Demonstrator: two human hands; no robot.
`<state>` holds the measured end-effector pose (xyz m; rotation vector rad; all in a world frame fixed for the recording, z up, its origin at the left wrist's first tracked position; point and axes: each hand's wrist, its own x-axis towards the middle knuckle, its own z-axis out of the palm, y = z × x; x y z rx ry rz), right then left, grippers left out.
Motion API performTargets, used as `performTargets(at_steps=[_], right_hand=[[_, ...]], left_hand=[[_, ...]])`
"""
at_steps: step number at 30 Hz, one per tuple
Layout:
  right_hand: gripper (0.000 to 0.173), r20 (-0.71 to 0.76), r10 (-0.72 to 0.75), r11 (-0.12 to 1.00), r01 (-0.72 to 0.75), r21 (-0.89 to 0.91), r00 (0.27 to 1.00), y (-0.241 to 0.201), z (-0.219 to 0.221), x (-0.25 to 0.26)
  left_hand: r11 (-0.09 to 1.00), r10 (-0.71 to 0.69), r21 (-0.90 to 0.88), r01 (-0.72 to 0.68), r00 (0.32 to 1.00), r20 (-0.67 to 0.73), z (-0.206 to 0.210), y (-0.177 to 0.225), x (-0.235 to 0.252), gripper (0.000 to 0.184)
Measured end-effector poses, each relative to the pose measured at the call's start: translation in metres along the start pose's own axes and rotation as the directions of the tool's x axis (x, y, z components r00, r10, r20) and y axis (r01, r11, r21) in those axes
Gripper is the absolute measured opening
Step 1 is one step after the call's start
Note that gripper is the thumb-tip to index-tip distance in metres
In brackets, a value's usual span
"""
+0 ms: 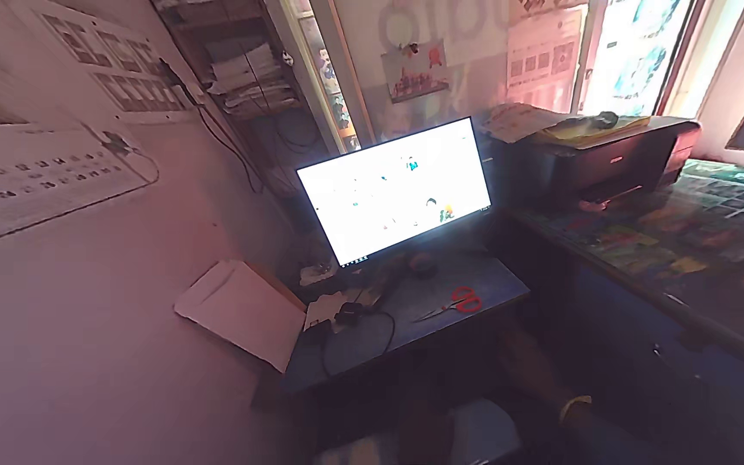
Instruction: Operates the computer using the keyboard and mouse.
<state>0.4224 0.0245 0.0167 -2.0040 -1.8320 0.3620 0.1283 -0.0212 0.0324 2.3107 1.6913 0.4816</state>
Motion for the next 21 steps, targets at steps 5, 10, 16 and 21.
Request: performTargets(at_steps=[5,10,16,21], right_hand=[[0.062,-0.02,-0.027,1.0,0.027,-0.013,0.999,0.005,0.003,0.002],[0.057,-0.032,-0.079,0.996,0.078,-0.045,0.996,0.006,0.004,-0.001],[0.054,-0.006,-0.084,0.994,0.083,-0.065,0.996,0.005,0.0,-0.002],[0.053,-0.005,-0.109,0.992,0.109,-0.064,0.994,0.003,-0.004,-0.002]], left_hand=[[0.979,0.13,0.145,-0.142,0.988,0.088,0.016,-0.014,0.005,0.064],[0.98,0.16,0.11,-0.163,0.986,0.038,0.026,-0.019,0.001,0.058],[0.965,0.227,0.15,-0.215,0.972,-0.061,0.046,-0.031,0.001,0.053],[0.966,0.229,0.135,-0.219,0.971,-0.069,0.049,-0.035,0.003,0.053]])
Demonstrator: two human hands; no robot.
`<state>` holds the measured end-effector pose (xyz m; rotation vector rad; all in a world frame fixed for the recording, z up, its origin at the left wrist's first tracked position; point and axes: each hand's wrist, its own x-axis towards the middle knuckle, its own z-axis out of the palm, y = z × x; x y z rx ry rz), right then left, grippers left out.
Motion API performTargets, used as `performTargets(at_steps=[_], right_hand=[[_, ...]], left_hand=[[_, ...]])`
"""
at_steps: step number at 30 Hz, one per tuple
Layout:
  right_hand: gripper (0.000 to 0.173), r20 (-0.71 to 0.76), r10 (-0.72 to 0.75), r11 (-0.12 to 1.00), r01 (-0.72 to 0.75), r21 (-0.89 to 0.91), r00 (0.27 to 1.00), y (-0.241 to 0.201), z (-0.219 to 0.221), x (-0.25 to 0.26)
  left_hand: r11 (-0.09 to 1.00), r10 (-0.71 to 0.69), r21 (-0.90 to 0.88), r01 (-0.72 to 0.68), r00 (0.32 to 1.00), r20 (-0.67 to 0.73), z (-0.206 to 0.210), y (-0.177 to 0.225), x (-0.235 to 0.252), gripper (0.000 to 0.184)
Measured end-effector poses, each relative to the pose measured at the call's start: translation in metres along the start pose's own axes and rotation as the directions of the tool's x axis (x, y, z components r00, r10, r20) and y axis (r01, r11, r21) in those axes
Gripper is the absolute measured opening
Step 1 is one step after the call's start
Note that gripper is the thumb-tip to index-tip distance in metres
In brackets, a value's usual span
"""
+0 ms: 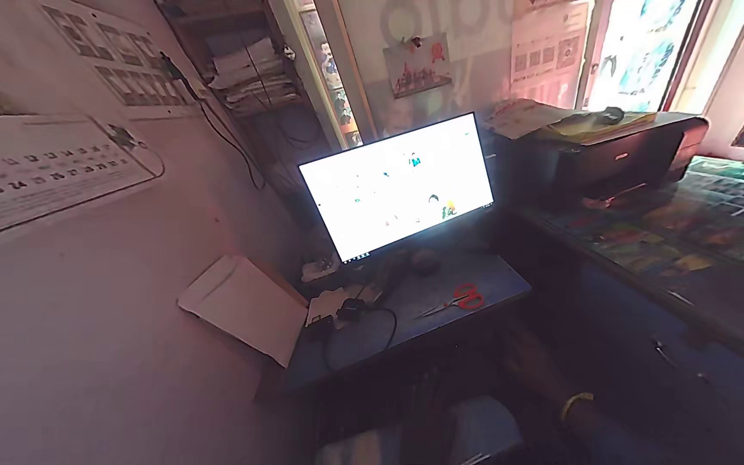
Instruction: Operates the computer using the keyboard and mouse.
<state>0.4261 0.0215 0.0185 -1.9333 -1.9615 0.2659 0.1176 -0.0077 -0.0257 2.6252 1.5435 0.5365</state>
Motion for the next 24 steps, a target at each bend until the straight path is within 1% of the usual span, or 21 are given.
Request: performTargets(at_steps=[7,9,10,12,14,15,16,17,19,21,22,24], right_hand=[[0.052,-0.016,-0.016,1.0,0.016,-0.015,1.0,0.003,0.003,0.001],[0.053,-0.006,-0.009,1.0,0.009,-0.029,1.0,0.003,0.003,0.001],[0.054,0.0,0.0,0.999,0.0,-0.033,1.0,0.003,0.001,0.002],[0.057,0.007,0.025,0.999,-0.025,-0.029,1.0,0.002,-0.004,0.002],[0.059,0.024,0.043,0.999,-0.043,-0.026,0.999,0.001,-0.005,0.001],[0.059,0.036,0.043,0.999,-0.043,-0.021,0.998,0.0,-0.004,0.0],[0.058,0.039,0.042,0.999,-0.041,-0.014,0.998,0.0,-0.002,-0.001],[0.056,0.034,0.044,0.999,-0.043,-0.007,0.998,-0.001,0.0,-0.001],[0.055,0.037,0.059,0.998,-0.059,0.0,0.998,-0.002,0.001,0.0],[0.057,0.045,0.068,0.998,-0.068,-0.012,0.997,-0.002,0.0,0.002],[0.058,0.048,0.066,0.998,-0.065,-0.024,0.997,-0.001,0.0,0.003],[0.06,0.05,0.055,0.997,-0.052,-0.057,0.997,-0.001,-0.001,0.005]], left_hand=[[1.0,0.01,0.018,-0.01,1.0,-0.004,0.005,-0.004,0.001,0.054],[1.0,0.023,0.016,-0.023,1.0,0.018,0.0,-0.003,0.002,0.053],[0.999,0.019,0.029,-0.021,0.998,0.063,-0.01,-0.001,0.004,0.053],[0.995,-0.056,0.091,0.041,0.983,0.177,-0.047,0.008,0.005,0.057],[0.98,-0.183,0.105,0.167,0.968,0.17,-0.074,0.001,-0.007,0.055],[0.963,-0.268,0.077,0.259,0.95,0.162,-0.09,-0.005,-0.014,0.052],[0.932,-0.363,0.061,0.358,0.924,0.12,-0.096,-0.02,-0.022,0.05],[0.891,-0.451,0.072,0.447,0.891,0.046,-0.091,-0.041,-0.034,0.049],[0.793,-0.598,0.059,0.607,0.792,-0.121,-0.073,-0.083,-0.057,0.049],[0.71,-0.697,-0.079,0.7,0.682,-0.222,-0.06,-0.108,-0.067,0.051],[0.687,-0.721,-0.123,0.717,0.65,-0.239,-0.057,-0.113,-0.068,0.052],[0.66,-0.745,-0.133,0.739,0.622,-0.239,-0.058,-0.107,-0.066,0.051]])
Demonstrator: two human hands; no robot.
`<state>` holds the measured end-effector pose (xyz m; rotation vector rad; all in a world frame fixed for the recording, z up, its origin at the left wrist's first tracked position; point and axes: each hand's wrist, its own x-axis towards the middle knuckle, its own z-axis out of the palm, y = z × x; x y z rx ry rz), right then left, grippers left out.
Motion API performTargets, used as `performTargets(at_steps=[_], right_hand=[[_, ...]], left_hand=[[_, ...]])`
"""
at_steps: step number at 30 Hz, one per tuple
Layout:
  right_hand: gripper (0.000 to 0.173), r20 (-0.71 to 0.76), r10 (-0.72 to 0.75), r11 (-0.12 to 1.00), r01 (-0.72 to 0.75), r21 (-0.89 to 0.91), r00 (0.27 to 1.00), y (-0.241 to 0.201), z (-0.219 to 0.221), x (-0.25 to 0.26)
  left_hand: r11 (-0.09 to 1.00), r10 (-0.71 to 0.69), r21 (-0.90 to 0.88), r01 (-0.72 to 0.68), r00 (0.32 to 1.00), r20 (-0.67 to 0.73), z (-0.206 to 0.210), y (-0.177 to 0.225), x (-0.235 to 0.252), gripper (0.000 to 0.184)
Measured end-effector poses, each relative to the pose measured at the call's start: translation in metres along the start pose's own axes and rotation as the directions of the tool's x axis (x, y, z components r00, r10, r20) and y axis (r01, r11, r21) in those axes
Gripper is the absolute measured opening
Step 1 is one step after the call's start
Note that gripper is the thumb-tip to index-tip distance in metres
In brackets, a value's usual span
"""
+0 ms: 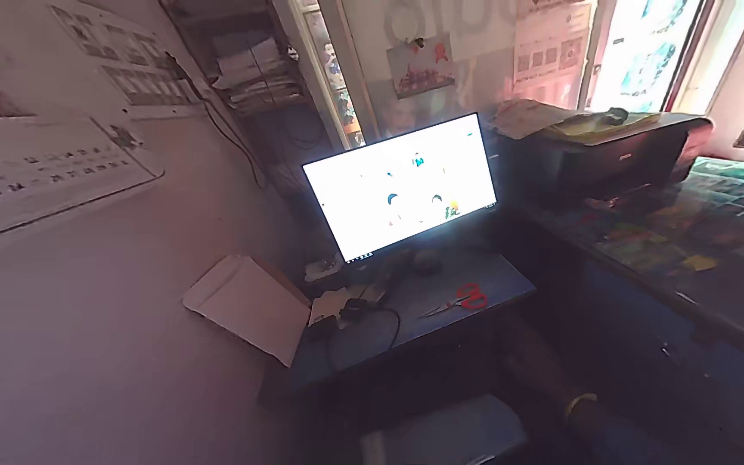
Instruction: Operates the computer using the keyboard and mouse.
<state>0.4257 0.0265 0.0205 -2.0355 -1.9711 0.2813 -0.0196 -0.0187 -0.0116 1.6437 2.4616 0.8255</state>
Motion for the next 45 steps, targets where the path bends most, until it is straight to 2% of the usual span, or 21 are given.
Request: performTargets(at_steps=[5,9,12,18,29,38,42,45], right_hand=[[0.059,-0.05,-0.008,0.999,0.005,-0.051,0.999,0.004,0.007,0.001],[0.06,-0.024,0.021,1.0,-0.022,-0.018,0.999,0.004,0.006,-0.003],[0.058,-0.005,0.021,1.0,-0.021,-0.008,1.0,0.004,0.008,-0.008],[0.06,0.018,0.026,1.0,-0.026,0.01,1.0,-0.004,-0.003,-0.007],[0.059,0.021,0.028,1.0,-0.028,0.014,0.999,-0.004,-0.003,-0.005],[0.058,-0.009,0.016,1.0,-0.016,-0.001,1.0,0.001,0.002,-0.001],[0.056,-0.028,0.007,1.0,-0.007,0.006,1.0,0.004,0.003,0.0],[0.054,-0.04,-0.009,1.0,0.01,0.013,0.999,0.004,0.003,-0.001]], left_hand=[[0.996,0.061,0.069,-0.057,0.996,-0.065,0.008,-0.001,-0.004,0.045],[0.994,0.04,0.1,-0.037,0.999,-0.032,-0.006,0.015,-0.002,0.045],[0.993,0.027,0.118,-0.02,0.998,-0.056,0.002,0.009,-0.003,0.045],[0.946,0.24,0.243,-0.213,0.967,-0.09,0.003,0.002,-0.004,0.041],[0.941,0.297,0.226,-0.251,0.934,-0.199,0.012,-0.005,-0.003,0.044],[0.953,0.273,0.177,-0.246,0.951,-0.147,0.025,-0.016,0.003,0.05],[0.963,0.247,0.128,-0.237,0.967,-0.063,0.017,-0.008,0.003,0.052],[0.96,0.255,0.134,-0.246,0.966,-0.053,0.015,-0.004,0.001,0.054]])
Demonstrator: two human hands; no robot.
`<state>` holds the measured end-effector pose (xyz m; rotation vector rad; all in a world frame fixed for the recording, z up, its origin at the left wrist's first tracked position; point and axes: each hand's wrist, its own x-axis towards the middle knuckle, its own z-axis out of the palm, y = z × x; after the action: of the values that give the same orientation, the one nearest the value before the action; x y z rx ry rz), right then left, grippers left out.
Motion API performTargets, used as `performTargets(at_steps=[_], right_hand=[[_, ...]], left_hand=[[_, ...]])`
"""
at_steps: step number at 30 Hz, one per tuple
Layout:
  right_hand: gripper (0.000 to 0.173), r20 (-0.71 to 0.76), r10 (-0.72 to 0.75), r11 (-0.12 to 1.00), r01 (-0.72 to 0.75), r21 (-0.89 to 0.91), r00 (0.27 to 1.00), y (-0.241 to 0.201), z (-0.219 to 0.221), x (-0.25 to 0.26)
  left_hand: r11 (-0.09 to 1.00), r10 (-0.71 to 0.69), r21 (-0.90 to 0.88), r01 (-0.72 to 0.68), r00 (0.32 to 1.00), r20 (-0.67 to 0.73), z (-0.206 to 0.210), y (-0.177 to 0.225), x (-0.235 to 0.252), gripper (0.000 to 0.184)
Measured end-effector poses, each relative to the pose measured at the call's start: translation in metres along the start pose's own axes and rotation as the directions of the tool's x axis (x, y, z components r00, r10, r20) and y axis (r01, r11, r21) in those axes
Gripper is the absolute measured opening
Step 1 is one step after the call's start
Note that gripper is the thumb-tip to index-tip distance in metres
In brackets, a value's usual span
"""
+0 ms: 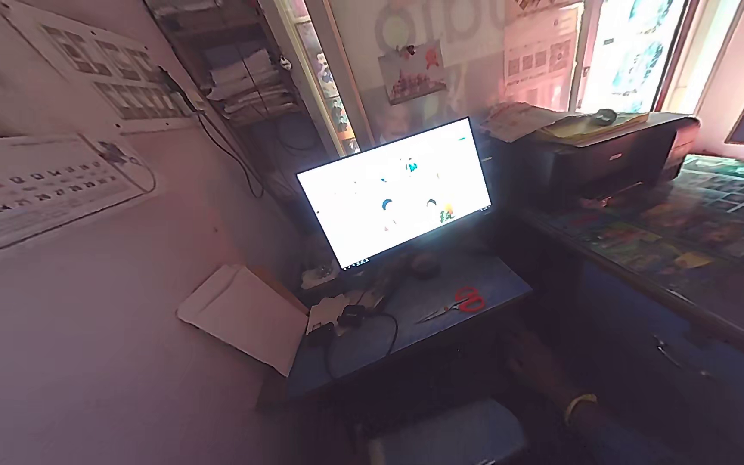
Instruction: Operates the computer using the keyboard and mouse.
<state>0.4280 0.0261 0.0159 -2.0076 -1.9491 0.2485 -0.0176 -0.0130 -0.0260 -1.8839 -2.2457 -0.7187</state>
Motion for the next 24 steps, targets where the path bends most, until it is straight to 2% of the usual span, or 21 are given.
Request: performTargets(at_steps=[12,17,24], right_hand=[[0.052,-0.026,-0.024,1.0,0.024,-0.001,0.999,-0.003,-0.001,-0.002],[0.052,-0.045,-0.03,0.999,0.031,0.013,0.999,-0.002,0.0,-0.002],[0.05,-0.06,-0.023,1.0,0.023,-0.005,0.998,-0.003,0.0,-0.001]], left_hand=[[0.999,0.044,-0.015,-0.044,0.999,-0.031,0.007,-0.008,0.001,0.054],[1.0,0.031,-0.002,-0.031,0.999,0.014,-0.003,0.001,0.002,0.054],[0.998,0.064,0.012,-0.064,0.998,0.009,-0.006,0.002,0.003,0.055]])
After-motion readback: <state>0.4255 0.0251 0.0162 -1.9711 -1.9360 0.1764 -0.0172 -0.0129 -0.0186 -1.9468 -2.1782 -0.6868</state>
